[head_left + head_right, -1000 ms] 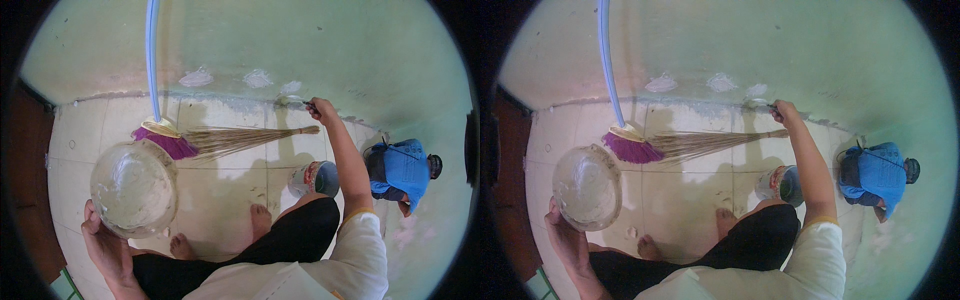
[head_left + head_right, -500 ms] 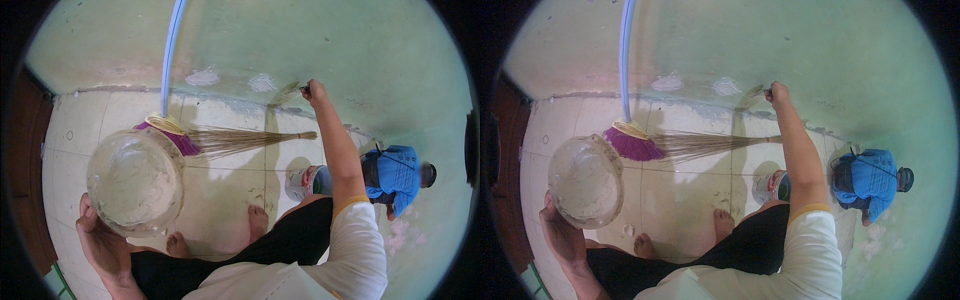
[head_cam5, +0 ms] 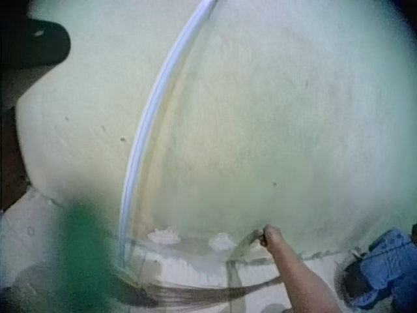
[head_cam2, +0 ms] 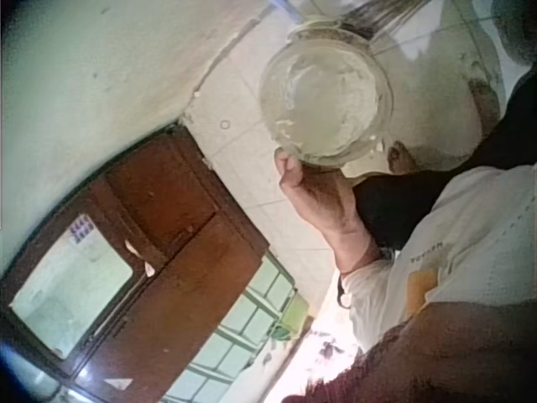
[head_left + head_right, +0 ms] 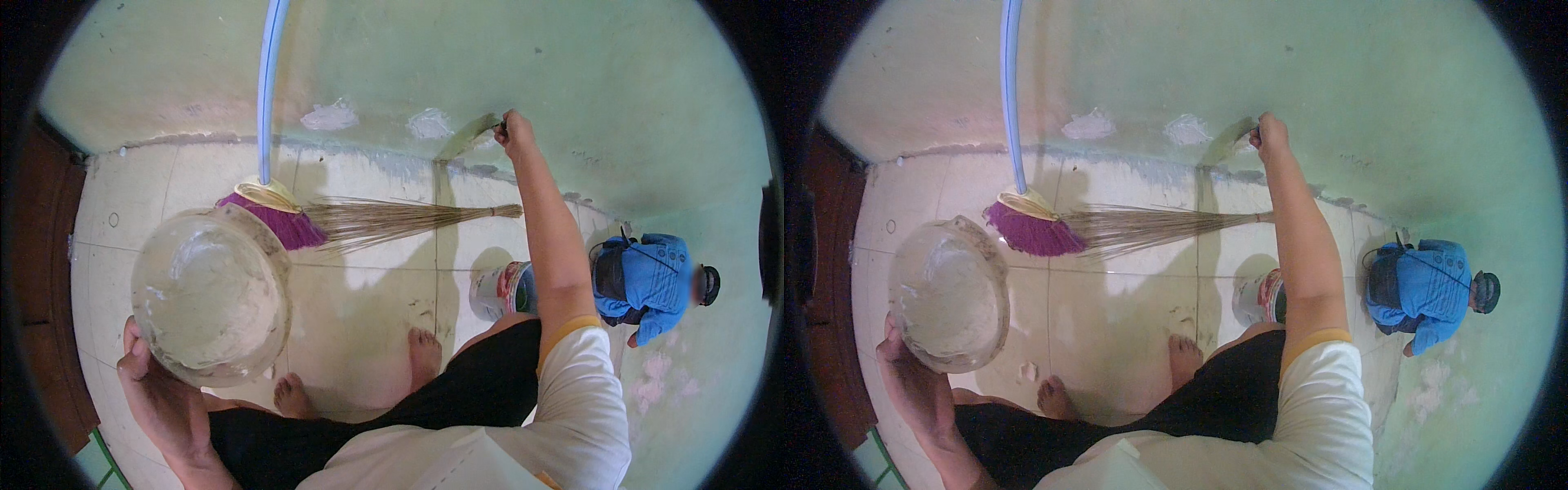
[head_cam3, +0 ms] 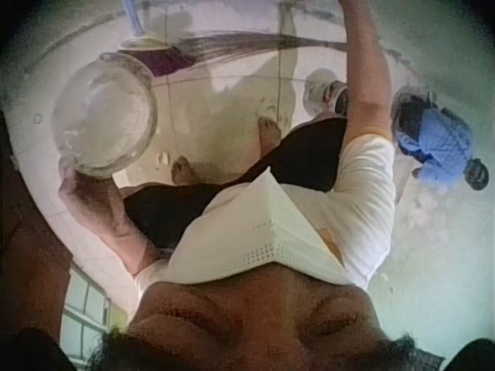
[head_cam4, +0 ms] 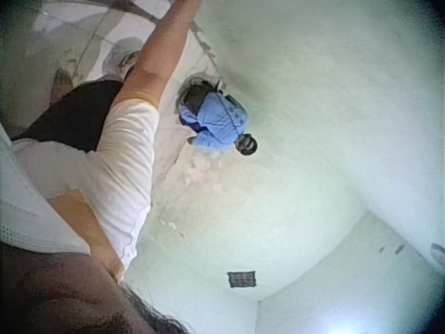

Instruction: The person patches a low section of a wall using a putty knife to apply white filler material from a small plastic container.

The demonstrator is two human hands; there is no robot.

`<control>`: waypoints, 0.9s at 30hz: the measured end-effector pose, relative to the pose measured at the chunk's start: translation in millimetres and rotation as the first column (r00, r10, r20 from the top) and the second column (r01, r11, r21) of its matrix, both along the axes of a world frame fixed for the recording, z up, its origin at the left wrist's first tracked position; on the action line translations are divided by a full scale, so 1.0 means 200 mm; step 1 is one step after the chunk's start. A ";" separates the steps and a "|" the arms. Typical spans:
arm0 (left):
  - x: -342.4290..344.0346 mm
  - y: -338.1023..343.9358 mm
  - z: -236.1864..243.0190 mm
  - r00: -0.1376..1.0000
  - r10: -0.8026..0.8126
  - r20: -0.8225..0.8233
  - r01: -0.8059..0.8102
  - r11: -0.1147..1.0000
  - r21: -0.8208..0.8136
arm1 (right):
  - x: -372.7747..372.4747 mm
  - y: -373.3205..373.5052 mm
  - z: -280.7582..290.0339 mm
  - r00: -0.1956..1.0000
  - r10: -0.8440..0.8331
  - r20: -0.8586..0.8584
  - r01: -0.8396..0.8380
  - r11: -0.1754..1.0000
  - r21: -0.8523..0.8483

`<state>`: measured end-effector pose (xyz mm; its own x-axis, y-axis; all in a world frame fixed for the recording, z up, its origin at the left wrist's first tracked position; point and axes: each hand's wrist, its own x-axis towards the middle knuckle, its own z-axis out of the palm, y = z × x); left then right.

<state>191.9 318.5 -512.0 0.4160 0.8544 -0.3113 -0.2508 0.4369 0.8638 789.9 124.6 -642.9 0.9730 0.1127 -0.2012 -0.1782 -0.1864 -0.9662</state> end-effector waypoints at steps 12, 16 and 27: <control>-0.01 0.00 -0.01 1.000 -0.008 0.016 0.009 1.000 -0.021 | -0.07 -0.23 0.21 0.968 0.175 -0.178 -0.219 0.937 -0.271; -0.03 0.01 -0.01 0.998 -0.059 0.028 0.060 0.998 -0.020 | -0.02 -0.20 0.03 0.982 0.115 -0.151 -0.149 0.960 -0.238; -0.06 0.02 -0.03 0.997 -0.005 0.074 0.007 1.000 -0.026 | -0.24 -0.15 0.23 0.975 0.164 -0.150 -0.190 0.965 -0.180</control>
